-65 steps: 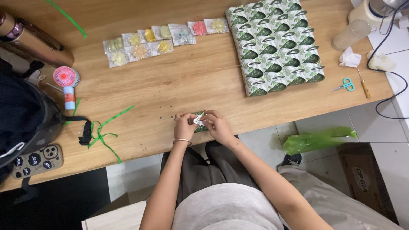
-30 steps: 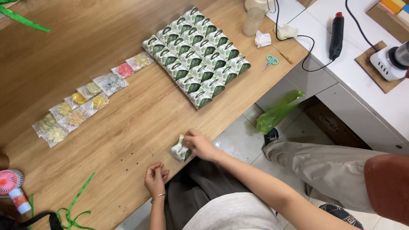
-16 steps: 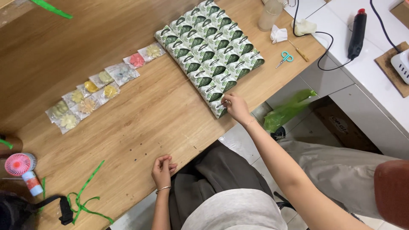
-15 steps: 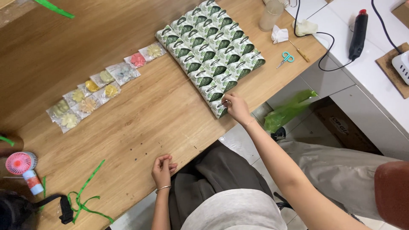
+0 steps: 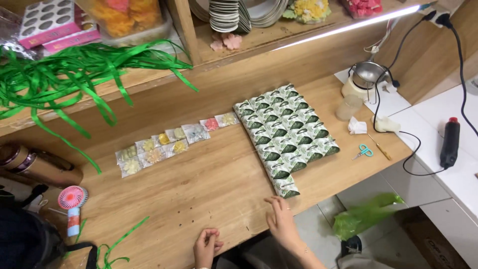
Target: Packing small individual craft items into decorative paper boxes.
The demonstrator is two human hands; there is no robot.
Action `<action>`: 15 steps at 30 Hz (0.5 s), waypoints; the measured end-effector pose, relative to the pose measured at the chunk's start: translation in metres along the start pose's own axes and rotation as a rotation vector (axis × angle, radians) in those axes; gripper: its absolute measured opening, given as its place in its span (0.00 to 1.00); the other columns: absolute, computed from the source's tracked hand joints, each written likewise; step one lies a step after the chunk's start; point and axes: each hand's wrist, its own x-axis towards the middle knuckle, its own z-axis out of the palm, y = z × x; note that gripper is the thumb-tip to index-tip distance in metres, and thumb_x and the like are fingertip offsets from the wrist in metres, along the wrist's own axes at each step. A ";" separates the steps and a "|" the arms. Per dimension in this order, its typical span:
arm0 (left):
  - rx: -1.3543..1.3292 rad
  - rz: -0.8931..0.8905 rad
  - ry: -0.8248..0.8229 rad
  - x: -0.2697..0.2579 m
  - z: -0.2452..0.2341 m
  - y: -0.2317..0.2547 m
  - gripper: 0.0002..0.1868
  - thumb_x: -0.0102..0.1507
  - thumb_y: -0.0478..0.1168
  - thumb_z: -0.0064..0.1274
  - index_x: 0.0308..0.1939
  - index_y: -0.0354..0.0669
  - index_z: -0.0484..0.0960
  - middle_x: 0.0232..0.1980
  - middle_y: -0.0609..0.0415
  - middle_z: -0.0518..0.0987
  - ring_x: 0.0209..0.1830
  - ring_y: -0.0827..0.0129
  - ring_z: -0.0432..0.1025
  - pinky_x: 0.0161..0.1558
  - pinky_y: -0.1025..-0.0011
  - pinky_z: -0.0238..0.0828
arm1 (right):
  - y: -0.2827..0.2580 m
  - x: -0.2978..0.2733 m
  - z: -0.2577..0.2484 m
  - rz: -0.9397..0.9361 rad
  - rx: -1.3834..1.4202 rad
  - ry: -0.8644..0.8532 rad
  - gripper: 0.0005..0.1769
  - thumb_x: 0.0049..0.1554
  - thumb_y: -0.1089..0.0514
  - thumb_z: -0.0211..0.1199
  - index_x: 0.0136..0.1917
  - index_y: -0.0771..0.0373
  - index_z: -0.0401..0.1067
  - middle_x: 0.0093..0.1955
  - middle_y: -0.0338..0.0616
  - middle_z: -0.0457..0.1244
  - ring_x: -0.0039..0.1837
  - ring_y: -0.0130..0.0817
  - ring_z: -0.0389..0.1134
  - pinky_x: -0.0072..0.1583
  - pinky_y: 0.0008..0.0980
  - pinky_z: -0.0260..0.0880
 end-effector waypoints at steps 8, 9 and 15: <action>0.877 0.389 -0.239 -0.060 0.101 0.233 0.33 0.64 0.44 0.56 0.70 0.47 0.60 0.66 0.42 0.67 0.66 0.53 0.65 0.60 0.59 0.68 | -0.149 0.132 -0.104 -0.374 0.193 0.271 0.22 0.56 0.63 0.67 0.64 0.64 0.68 0.61 0.51 0.66 0.65 0.45 0.69 0.65 0.38 0.68; 0.969 0.477 -0.238 -0.120 0.112 0.305 0.36 0.66 0.47 0.55 0.75 0.48 0.56 0.75 0.40 0.60 0.72 0.47 0.58 0.64 0.53 0.61 | -0.168 0.150 -0.122 -0.449 0.191 0.339 0.23 0.57 0.63 0.67 0.65 0.64 0.68 0.61 0.50 0.67 0.65 0.43 0.69 0.65 0.37 0.68; 0.559 1.494 -0.020 -0.167 0.178 0.484 0.20 0.70 0.40 0.50 0.65 0.37 0.71 0.63 0.41 0.73 0.64 0.48 0.70 0.64 0.56 0.68 | -0.238 0.235 -0.179 -0.608 0.174 0.541 0.19 0.64 0.63 0.64 0.68 0.65 0.68 0.66 0.50 0.66 0.69 0.41 0.68 0.69 0.37 0.68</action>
